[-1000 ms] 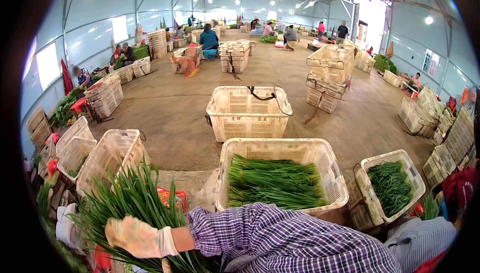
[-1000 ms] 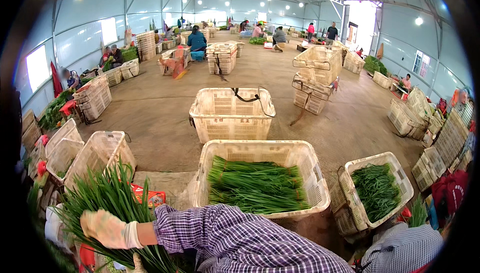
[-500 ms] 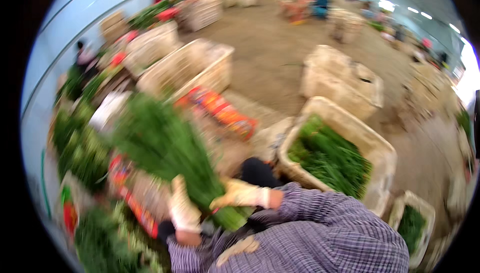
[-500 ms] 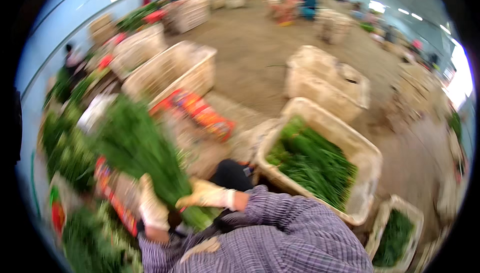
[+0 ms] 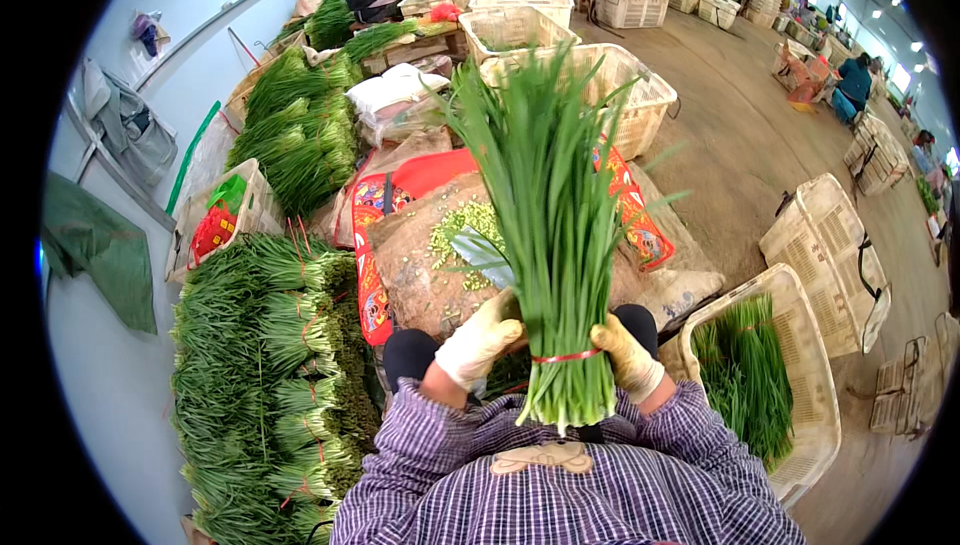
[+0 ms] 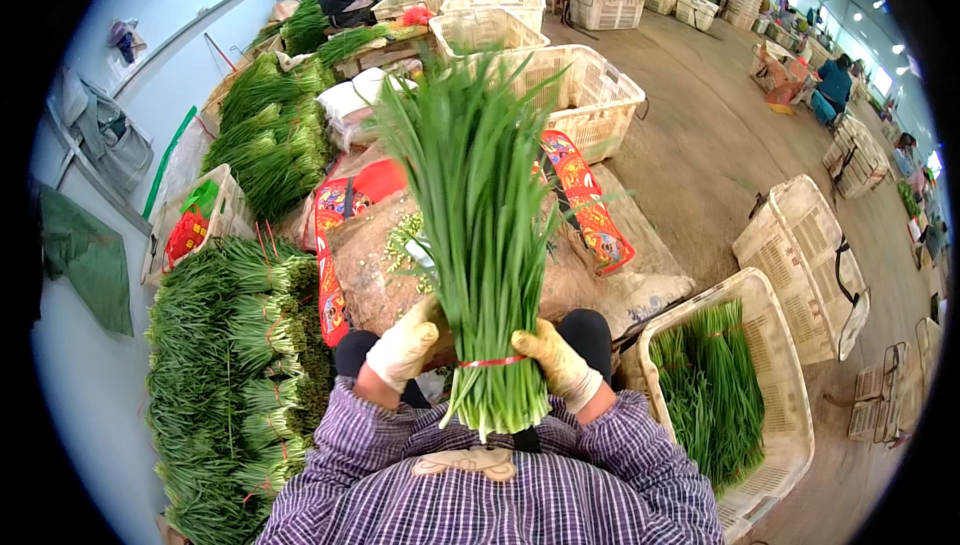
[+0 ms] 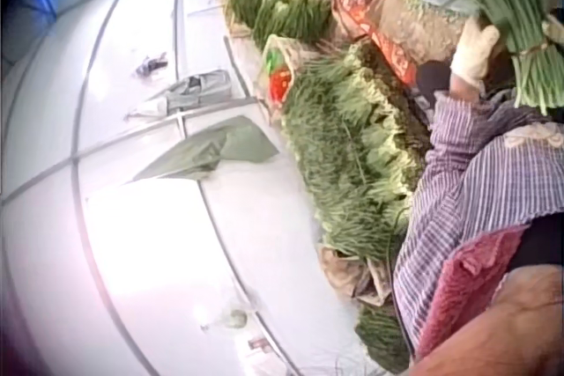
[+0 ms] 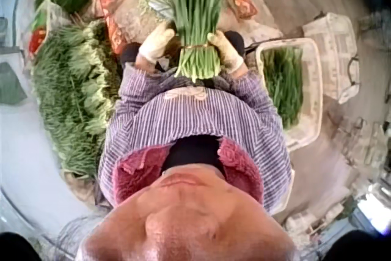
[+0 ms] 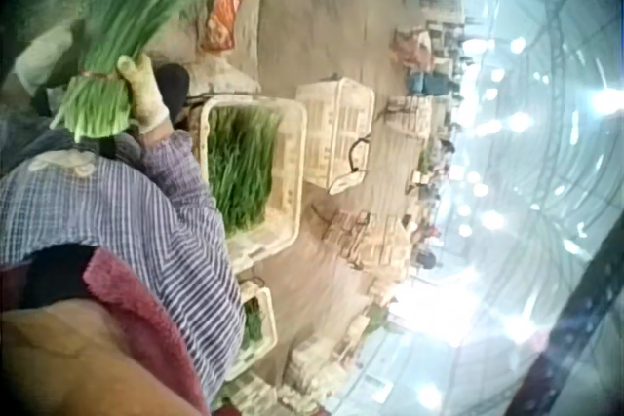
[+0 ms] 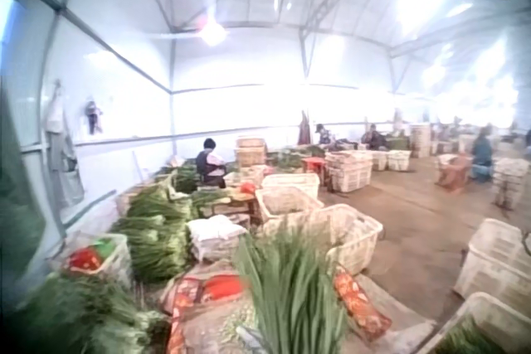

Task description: The person gathers green leafy vegetables, trims the ends with a knife, aligns the stalks, and ties them into bundles using red rubber bands. The finished bundles are placed into a nearby plastic crate.

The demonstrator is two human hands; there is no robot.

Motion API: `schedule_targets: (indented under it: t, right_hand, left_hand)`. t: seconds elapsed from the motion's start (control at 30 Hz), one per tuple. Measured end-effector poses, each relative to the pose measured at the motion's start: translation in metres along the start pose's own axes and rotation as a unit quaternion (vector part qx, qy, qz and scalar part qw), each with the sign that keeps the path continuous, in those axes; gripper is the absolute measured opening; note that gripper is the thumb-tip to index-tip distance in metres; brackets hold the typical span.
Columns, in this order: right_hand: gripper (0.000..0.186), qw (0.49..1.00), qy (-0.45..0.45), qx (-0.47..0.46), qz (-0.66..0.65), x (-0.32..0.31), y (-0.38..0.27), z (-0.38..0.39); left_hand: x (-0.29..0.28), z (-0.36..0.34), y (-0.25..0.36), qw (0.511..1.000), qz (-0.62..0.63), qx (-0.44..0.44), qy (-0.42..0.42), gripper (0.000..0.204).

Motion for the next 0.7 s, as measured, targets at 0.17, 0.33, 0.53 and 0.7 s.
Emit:
schedule_targets:
  t: [0.17, 0.33, 0.53, 0.7]
  right_hand:
    - [0.063, 0.976, 0.084, -0.007, 0.203, -0.016, -0.005, -0.003]
    - [0.036, 0.895, 0.201, -0.1, 0.385, -0.027, -0.078, 0.011]
    - [0.026, 0.668, 0.083, -0.433, 0.599, 0.086, -0.169, 0.016]
    - [0.019, 0.579, 0.107, -0.396, 0.705, 0.077, -0.16, -0.004]
  left_hand:
    - [-0.034, -0.027, -0.037, 0.969, 0.155, 0.013, 0.19, 0.048]
    - [-0.028, -0.026, -0.036, 0.957, 0.18, 0.019, 0.225, 0.038]
    - [-0.025, -0.022, -0.027, 0.959, 0.11, 0.058, 0.254, 0.041]
    - [-0.027, -0.016, -0.024, 0.957, 0.116, 0.073, 0.255, 0.04]
Point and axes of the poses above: each hand's wrist, its own z-axis away from the middle knuckle, its own x-axis out of the palm, y = z × x, the point moved 9 cm from there along -z, towards the middle knuckle, and after that the axes turned 4 degrees about y, right-handed, at the moved point
